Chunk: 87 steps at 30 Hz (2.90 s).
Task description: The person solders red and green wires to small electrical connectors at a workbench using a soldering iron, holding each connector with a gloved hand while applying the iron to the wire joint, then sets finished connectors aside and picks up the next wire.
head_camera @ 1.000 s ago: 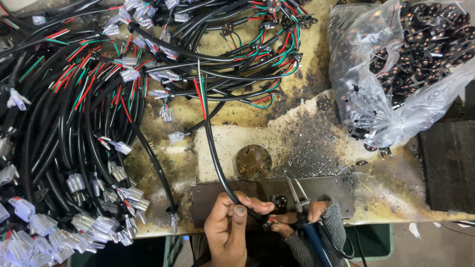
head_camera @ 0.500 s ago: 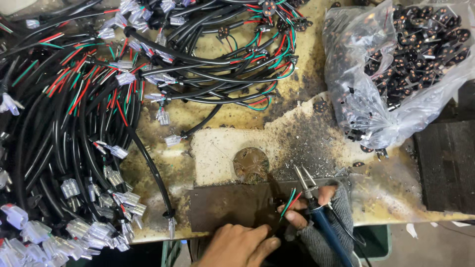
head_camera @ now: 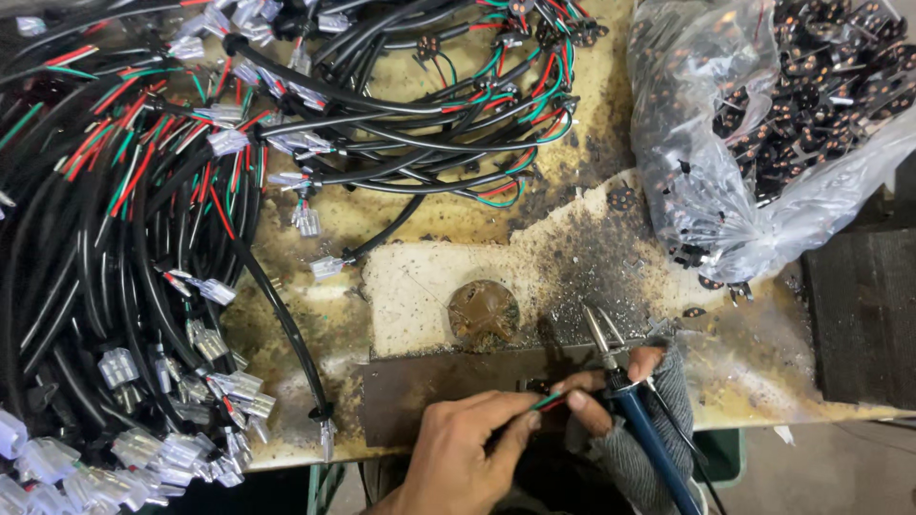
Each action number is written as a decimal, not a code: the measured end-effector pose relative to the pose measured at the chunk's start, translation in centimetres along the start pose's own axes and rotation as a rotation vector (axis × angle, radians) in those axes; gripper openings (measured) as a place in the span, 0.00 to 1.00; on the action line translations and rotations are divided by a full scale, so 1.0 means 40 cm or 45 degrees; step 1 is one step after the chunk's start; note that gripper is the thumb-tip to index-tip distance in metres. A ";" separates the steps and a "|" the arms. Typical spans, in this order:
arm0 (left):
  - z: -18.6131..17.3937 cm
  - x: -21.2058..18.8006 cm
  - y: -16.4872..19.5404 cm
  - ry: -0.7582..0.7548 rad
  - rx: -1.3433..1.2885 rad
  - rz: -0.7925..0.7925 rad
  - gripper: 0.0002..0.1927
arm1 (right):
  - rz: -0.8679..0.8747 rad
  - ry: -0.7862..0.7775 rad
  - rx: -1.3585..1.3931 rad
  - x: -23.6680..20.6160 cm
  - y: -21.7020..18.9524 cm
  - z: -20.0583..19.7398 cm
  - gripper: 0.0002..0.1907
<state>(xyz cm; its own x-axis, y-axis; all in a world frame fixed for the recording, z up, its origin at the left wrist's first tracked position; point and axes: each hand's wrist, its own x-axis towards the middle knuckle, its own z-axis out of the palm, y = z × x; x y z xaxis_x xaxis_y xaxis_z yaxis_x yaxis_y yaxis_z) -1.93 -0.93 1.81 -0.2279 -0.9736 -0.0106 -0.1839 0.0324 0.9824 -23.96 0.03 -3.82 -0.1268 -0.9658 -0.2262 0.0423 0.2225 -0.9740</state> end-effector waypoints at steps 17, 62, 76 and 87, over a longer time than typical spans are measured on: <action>-0.003 -0.012 0.004 0.194 0.515 0.564 0.10 | -0.105 -0.244 -0.145 -0.013 -0.002 -0.012 0.33; -0.043 0.025 0.018 0.597 0.651 0.004 0.06 | -0.023 0.010 -0.329 -0.066 0.039 0.011 0.29; -0.039 0.018 0.043 0.319 0.381 -0.145 0.07 | 0.432 -0.172 0.701 -0.069 0.002 0.041 0.27; -0.021 0.034 0.017 0.601 0.640 0.137 0.07 | -0.229 0.312 -0.620 -0.144 0.064 -0.069 0.17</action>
<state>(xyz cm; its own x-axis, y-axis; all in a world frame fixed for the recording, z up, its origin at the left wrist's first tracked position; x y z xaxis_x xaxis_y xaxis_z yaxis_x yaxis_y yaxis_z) -1.56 -2.45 2.63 0.1493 -0.9495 0.2759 -0.6298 0.1237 0.7668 -25.86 6.52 -5.07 -0.3184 -0.9479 0.0042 -0.4555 0.1491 -0.8777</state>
